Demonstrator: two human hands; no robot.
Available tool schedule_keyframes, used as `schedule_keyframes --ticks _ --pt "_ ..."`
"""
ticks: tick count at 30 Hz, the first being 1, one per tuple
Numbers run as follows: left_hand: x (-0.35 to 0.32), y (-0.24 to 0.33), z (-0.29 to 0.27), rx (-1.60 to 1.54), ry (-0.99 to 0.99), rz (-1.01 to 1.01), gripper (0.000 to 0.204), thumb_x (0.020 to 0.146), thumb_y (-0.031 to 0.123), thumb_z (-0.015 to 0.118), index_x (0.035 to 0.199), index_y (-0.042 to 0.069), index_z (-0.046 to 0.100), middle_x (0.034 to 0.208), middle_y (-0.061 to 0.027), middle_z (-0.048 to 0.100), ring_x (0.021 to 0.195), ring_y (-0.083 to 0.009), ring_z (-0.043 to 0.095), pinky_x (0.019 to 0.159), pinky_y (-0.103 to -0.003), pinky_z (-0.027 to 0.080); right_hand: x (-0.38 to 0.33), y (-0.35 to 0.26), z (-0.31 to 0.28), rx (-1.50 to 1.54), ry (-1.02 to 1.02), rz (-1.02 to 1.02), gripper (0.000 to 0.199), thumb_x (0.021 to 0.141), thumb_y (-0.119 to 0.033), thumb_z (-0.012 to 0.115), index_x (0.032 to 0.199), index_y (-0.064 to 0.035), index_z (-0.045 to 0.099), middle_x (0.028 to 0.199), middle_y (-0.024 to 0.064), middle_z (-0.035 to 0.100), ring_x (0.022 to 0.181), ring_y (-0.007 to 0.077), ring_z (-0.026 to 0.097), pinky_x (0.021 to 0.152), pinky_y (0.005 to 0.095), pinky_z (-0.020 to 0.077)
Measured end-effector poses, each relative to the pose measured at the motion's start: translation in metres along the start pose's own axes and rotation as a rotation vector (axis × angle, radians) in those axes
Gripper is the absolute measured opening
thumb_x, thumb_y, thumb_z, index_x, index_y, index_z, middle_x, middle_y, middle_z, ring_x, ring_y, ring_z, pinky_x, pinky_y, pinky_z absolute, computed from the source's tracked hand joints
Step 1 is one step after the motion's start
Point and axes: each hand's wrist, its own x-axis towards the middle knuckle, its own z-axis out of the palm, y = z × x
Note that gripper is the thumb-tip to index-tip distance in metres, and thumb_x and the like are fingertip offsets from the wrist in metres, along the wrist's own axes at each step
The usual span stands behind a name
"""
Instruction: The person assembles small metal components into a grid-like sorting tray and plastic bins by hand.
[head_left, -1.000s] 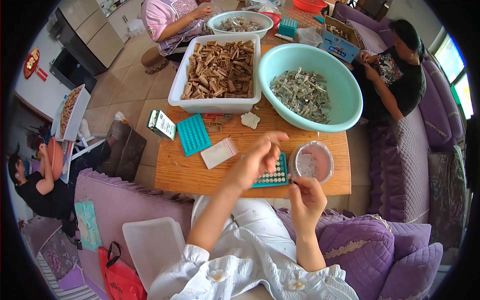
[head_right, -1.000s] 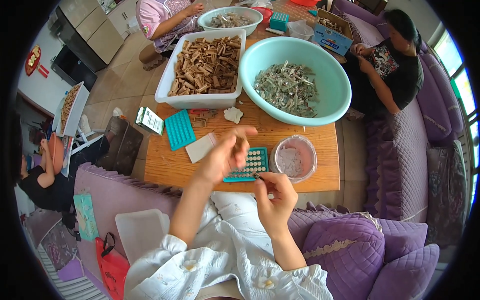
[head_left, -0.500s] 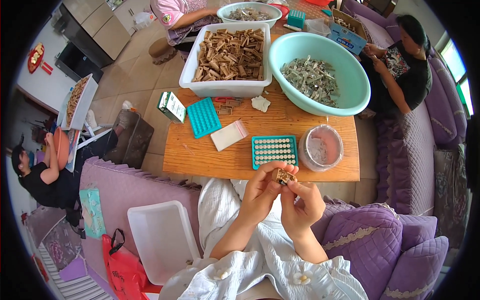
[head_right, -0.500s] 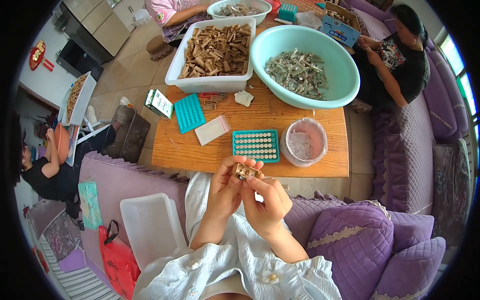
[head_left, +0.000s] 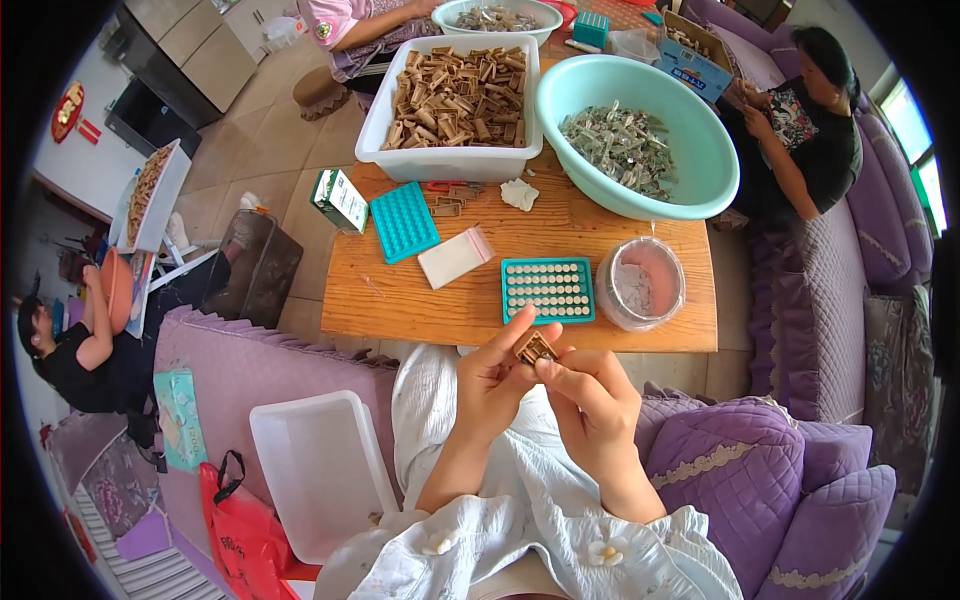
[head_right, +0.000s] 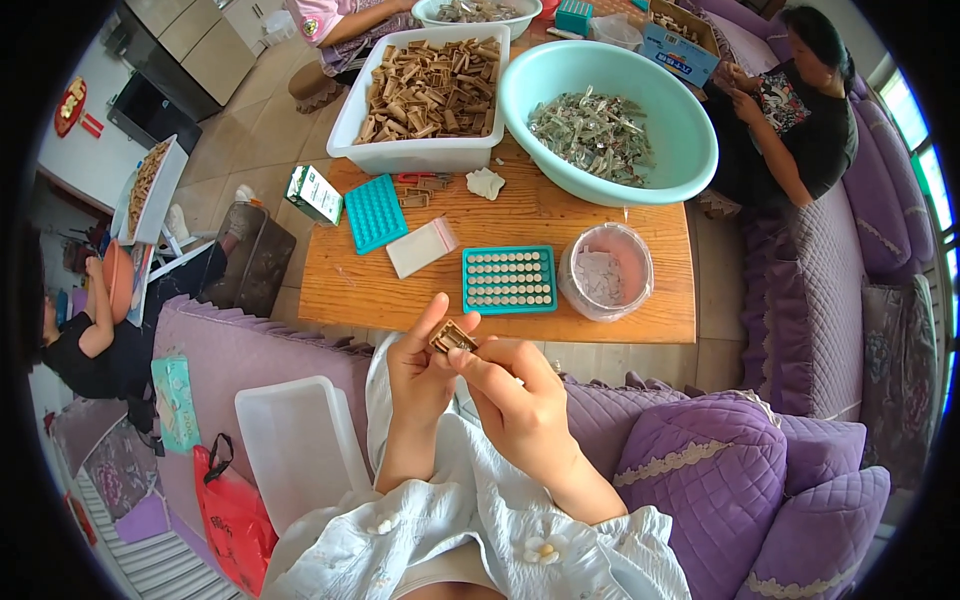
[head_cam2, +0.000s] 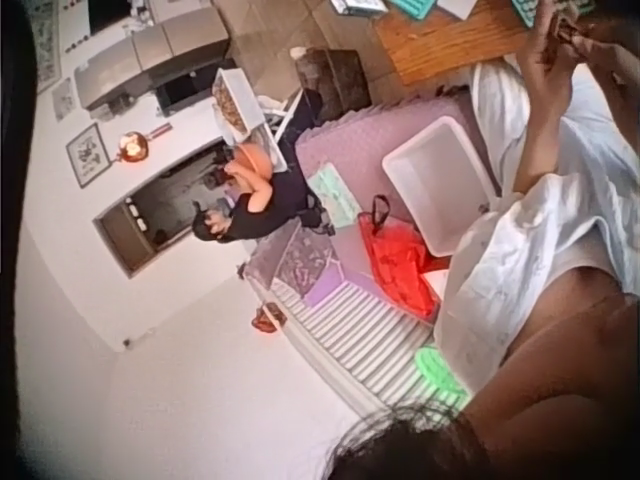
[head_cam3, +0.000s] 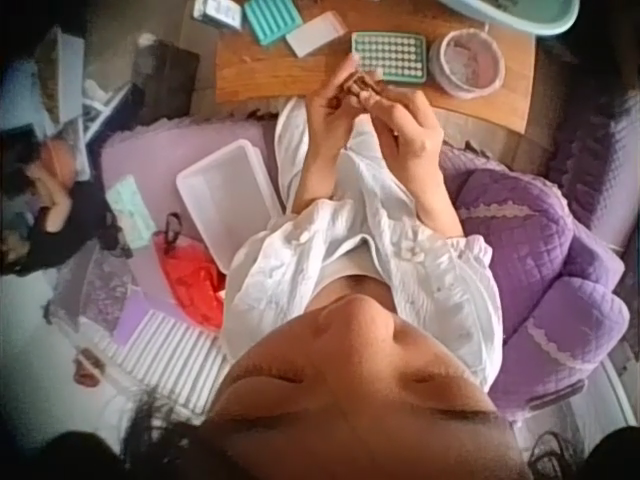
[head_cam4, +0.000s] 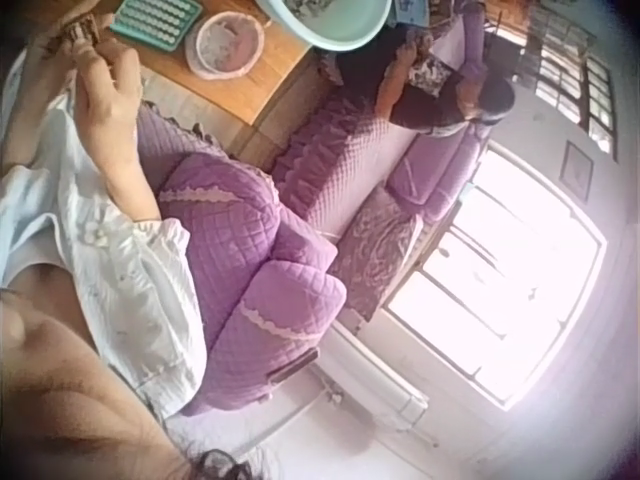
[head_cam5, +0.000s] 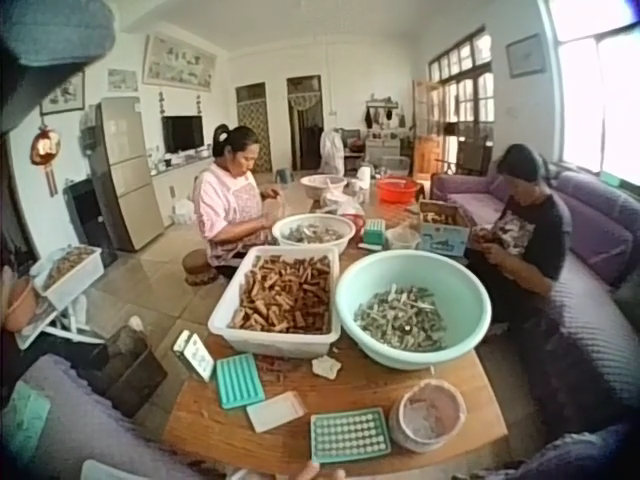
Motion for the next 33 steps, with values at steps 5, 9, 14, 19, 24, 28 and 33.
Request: schedule_keyframes --ticks 5,9,14,19,24,28,33 --pt "0.000 -0.002 0.004 -0.090 0.072 -0.042 0.050 0.081 0.013 0.057 0.125 0.003 0.037 0.110 -0.0159 0.054 0.094 -0.0233 0.057 0.080 -0.032 0.048 0.002 -0.007 0.003 -0.026 0.021 0.096 0.028 0.066 0.008 0.062 0.091 -0.0048 0.062 0.080 0.0091 0.051 0.062 0.0178 0.054 0.054 0.0265 0.0467" --pt "0.001 -0.001 0.002 -0.215 0.168 -0.118 0.048 0.081 0.015 0.057 0.123 0.002 0.037 0.110 -0.0168 0.053 0.094 -0.0233 0.057 0.079 -0.033 0.049 0.004 0.001 0.003 0.098 -0.015 0.199 0.025 0.068 0.008 0.061 0.090 -0.0039 0.062 0.080 0.0093 0.054 0.067 0.0183 0.057 0.054 0.0264 0.0476" --pt "0.002 0.005 0.003 -0.237 0.183 -0.203 0.046 0.081 0.016 0.057 0.121 0.002 0.039 0.109 -0.0171 0.054 0.094 -0.0225 0.057 0.077 -0.034 0.051 0.011 0.008 0.001 0.049 0.020 0.218 0.016 0.068 0.008 0.062 0.082 0.0000 0.060 0.079 0.0084 0.059 0.061 0.0140 0.058 0.048 0.0223 0.0450" --pt "0.002 0.009 -0.006 0.048 0.102 -0.143 0.037 0.083 0.011 0.055 0.116 0.000 0.042 0.107 -0.0147 0.055 0.088 -0.0155 0.057 0.074 -0.027 0.049 0.017 0.011 0.000 -0.104 -0.137 0.062 0.014 0.067 0.003 0.062 0.079 -0.0025 0.057 0.078 0.0066 0.057 0.062 0.0189 0.058 0.050 0.0271 0.0467" --pt "0.002 0.019 -0.006 0.184 0.073 -0.281 0.036 0.083 0.006 0.053 0.117 0.000 0.042 0.104 -0.0113 0.057 0.086 -0.0117 0.056 0.072 -0.024 0.048 0.019 0.018 -0.006 -0.216 -0.216 -0.112 0.014 0.067 0.000 0.062 0.078 -0.0043 0.054 0.079 0.0054 0.055 0.065 0.0212 0.057 0.053 0.0296 0.0474" --pt "0.000 0.014 -0.008 0.280 0.117 -0.299 0.038 0.084 0.007 0.052 0.120 0.001 0.041 0.103 -0.0098 0.057 0.084 -0.0101 0.055 0.067 -0.023 0.048 0.017 0.019 -0.001 -0.131 -0.242 0.025 0.015 0.068 0.003 0.061 0.081 -0.0023 0.055 0.080 0.0067 0.056 0.065 0.0203 0.057 0.054 0.0284 0.0476" --pt "0.002 0.017 -0.001 0.188 0.185 -0.238 0.042 0.086 0.014 0.049 0.124 0.003 0.034 0.102 -0.0097 0.056 0.082 -0.0105 0.055 0.059 -0.020 0.047 0.004 0.015 0.007 0.142 -0.109 0.298 0.020 0.068 0.007 0.061 0.086 -0.0008 0.057 0.081 0.0074 0.056 0.063 0.0145 0.057 0.049 0.0240 0.0463"
